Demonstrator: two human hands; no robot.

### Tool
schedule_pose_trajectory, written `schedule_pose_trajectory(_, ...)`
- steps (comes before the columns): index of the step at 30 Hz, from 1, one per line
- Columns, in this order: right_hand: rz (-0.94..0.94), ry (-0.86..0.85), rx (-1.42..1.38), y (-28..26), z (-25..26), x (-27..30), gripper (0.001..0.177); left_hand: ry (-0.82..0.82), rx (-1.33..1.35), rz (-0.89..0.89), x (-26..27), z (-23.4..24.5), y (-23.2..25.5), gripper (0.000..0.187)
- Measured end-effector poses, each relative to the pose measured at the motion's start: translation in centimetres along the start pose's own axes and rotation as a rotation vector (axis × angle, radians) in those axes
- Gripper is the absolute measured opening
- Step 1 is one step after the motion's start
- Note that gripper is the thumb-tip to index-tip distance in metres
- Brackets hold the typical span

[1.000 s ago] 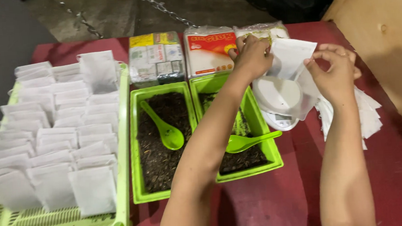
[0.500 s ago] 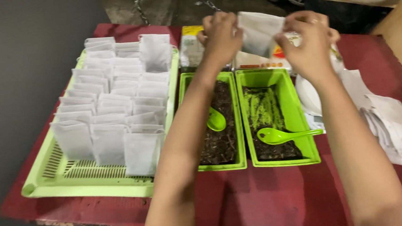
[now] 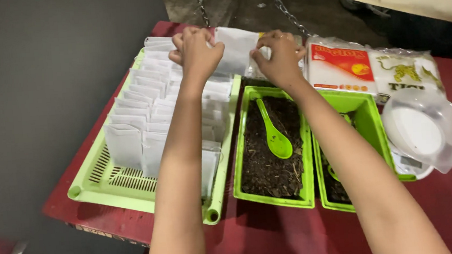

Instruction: Filling small filter bags with tea leaves using a plastic spoon and placing them in a basket

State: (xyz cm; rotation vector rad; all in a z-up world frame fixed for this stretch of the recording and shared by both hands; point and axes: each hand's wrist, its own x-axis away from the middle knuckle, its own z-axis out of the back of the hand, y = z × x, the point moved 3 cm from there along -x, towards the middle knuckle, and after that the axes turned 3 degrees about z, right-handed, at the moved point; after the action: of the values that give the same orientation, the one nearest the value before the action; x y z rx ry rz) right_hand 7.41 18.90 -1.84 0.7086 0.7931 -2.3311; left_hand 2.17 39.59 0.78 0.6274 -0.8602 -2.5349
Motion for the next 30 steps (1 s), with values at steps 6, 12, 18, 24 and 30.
schedule_pose_trajectory(6,0.021,-0.343,-0.128,-1.4,-3.4,-0.2,0.014,-0.109,-0.073,0.059,-1.5,-0.9,-4.9,0.033)
schedule_pose_trajectory(12,-0.132,-0.45,0.019,-0.6,-6.5,-0.4,0.017,-0.089,-0.273,0.093,-1.7,-2.4,-6.2,0.022)
schedule_pose_trajectory(18,-0.111,-0.348,0.16,-0.3,-7.2,-0.3,0.008,-0.062,-0.266,0.092,-2.8,-4.2,-7.2,0.017)
schedule_pose_trajectory(24,-0.068,-0.29,0.274,-1.1,-6.3,-0.5,0.009,0.081,-0.256,0.046,-2.6,-3.5,-6.6,0.019)
schedule_pose_trajectory(30,-0.05,-0.264,0.298,-0.4,-5.1,0.2,0.012,0.134,-0.263,0.014,-2.3,-3.4,-6.4,0.009)
